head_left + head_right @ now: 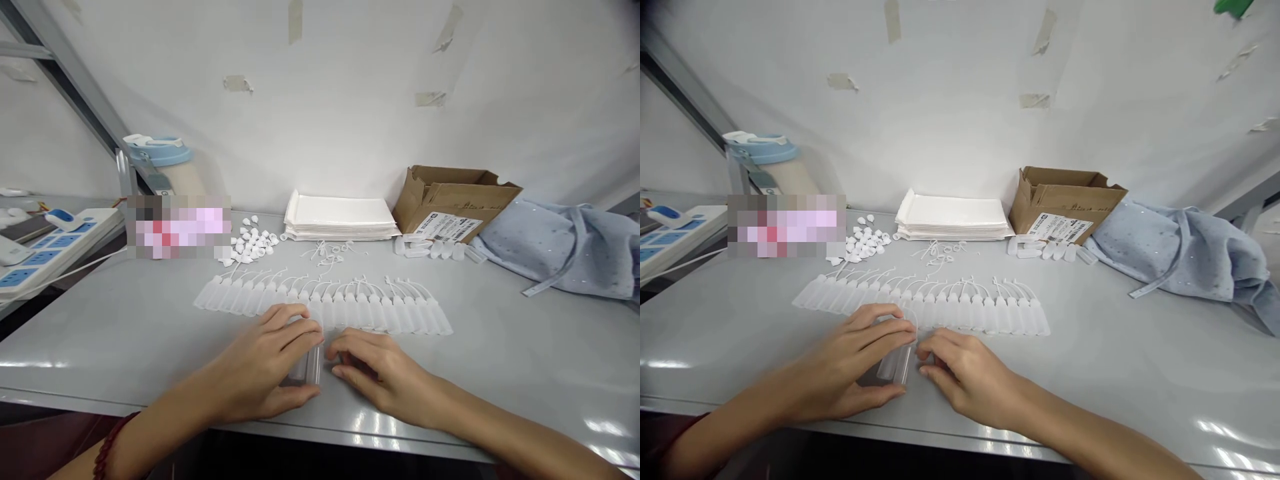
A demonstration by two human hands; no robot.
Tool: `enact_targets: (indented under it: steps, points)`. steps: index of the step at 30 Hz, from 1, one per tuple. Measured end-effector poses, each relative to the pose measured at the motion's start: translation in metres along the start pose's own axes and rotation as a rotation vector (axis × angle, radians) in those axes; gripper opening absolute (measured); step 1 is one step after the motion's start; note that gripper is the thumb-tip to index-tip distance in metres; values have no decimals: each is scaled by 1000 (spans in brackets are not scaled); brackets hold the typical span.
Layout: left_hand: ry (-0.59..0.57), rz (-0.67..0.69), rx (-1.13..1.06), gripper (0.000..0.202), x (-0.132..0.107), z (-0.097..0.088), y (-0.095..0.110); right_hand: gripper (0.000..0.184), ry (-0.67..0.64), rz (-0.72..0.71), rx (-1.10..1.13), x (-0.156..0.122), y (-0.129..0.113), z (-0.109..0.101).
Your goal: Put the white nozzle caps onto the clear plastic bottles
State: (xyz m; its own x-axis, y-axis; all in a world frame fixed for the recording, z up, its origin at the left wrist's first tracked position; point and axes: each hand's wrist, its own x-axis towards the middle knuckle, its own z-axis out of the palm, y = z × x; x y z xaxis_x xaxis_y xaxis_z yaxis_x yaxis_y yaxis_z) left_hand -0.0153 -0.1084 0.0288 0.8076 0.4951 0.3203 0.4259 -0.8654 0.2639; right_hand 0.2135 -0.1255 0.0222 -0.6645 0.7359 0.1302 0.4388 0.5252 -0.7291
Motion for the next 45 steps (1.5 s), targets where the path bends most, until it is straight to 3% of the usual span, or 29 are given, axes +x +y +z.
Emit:
enact_targets:
  steps: [23,26,29,32,34,36,39,45]
  points:
    - [56,28,52,32,-1,2,4,19,-15,14,29,2,2,-2]
    - [139,22,20,32,4,-3,5,11,51,25,92,4,1,-10]
    - [257,-10,36,19,17,-10,-2,13,212,73,154,6,6,-27]
    - [287,-136,68,15,38,-16,-23,16,478,151,187,8,24,-52]
    - [211,-229,68,21,56,-19,-43,16,691,198,109,6,44,-72]
    - [74,-314,51,24,73,-18,-63,16,812,228,-86,2,69,-91]
    - [13,-336,48,24,94,-11,-84,17,839,280,-450,-6,106,-115]
    - [-13,-232,53,34,99,5,-82,20,743,279,-640,-14,141,-132]
